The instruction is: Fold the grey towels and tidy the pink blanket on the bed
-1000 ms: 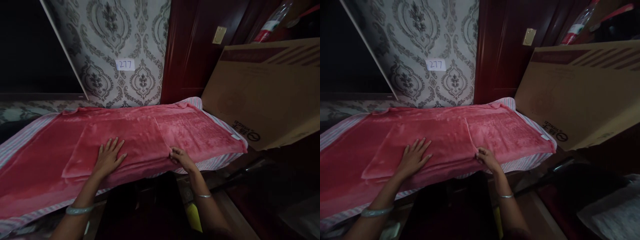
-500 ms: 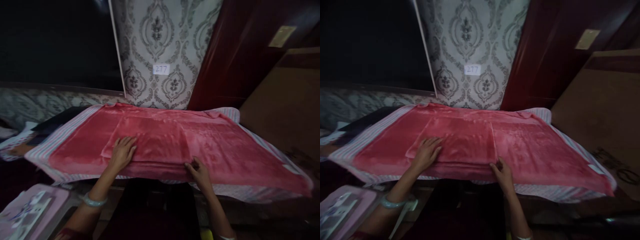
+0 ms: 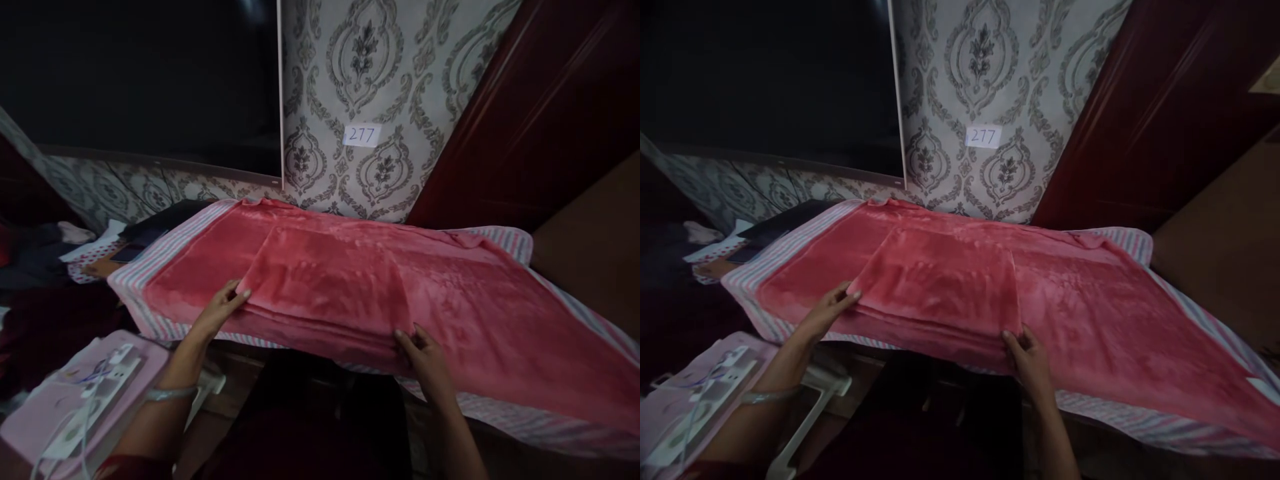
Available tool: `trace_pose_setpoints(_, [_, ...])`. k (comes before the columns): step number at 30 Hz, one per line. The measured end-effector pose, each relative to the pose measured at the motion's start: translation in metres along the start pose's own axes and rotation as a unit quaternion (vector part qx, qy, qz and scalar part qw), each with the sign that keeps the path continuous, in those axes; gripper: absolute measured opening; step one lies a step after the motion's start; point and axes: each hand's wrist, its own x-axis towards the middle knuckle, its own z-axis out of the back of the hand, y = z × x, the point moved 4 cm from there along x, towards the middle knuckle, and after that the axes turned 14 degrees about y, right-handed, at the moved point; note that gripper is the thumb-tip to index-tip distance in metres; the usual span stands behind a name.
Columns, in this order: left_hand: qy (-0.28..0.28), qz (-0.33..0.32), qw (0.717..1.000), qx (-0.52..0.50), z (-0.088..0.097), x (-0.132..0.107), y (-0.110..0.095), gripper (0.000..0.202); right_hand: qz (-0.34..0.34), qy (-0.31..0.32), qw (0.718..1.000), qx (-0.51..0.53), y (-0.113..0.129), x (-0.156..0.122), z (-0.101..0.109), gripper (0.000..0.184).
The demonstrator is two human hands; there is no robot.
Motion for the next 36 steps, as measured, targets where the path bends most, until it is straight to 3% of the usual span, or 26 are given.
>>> trace_pose_setpoints(2, [0.005,0.004,1.000,0.014,0.000,0.004,0.001,0.067,0.007,-0.012,1.000,-0.005,0.002,0.000,0.001,0.061])
trace_pose_setpoints(6, [-0.046,0.013,0.997,0.066,0.010,0.004,0.009,0.067,0.014,-0.016,1.000,-0.009,-0.002,-0.001,0.004,0.058])
trace_pose_setpoints(10, [0.015,0.048,0.997,0.052,0.014,0.001,0.018,0.068,0.024,-0.006,0.999,-0.043,-0.013,-0.001,0.015,0.057])
trace_pose_setpoints(12, [0.000,0.052,0.996,0.076,0.017,0.000,0.016,0.069,0.046,-0.058,0.994,-0.081,-0.010,-0.002,0.027,0.060])
trace_pose_setpoints(15, [-0.090,0.000,0.977,0.195,0.020,0.008,-0.006,0.068,0.121,-0.160,0.962,-0.185,0.016,0.001,0.035,0.064])
trace_pose_setpoints(17, [-0.094,-0.060,0.948,0.297,0.007,0.021,-0.030,0.065,0.198,-0.152,0.929,-0.272,0.046,0.011,0.020,0.061])
trace_pose_setpoints(20, [-0.016,-0.111,0.897,0.428,-0.032,0.047,-0.064,0.060,0.278,-0.053,0.873,-0.396,0.083,0.038,-0.026,0.060])
trace_pose_setpoints(23, [0.069,-0.102,0.855,0.504,-0.074,0.064,-0.074,0.065,0.226,0.022,0.829,-0.511,0.088,0.066,-0.068,0.062])
trace_pose_setpoints(26, [0.139,-0.071,0.837,0.524,-0.102,0.067,-0.056,0.066,0.125,0.080,0.798,-0.584,0.064,0.082,-0.087,0.061])
trace_pose_setpoints(31, [0.161,-0.057,0.841,0.513,-0.109,0.067,-0.025,0.065,0.100,0.095,0.786,-0.603,0.040,0.083,-0.089,0.060])
trace_pose_setpoints(36, [0.164,-0.057,0.841,0.512,-0.106,0.068,-0.025,0.065,0.103,0.092,0.788,-0.599,0.046,0.082,-0.091,0.059])
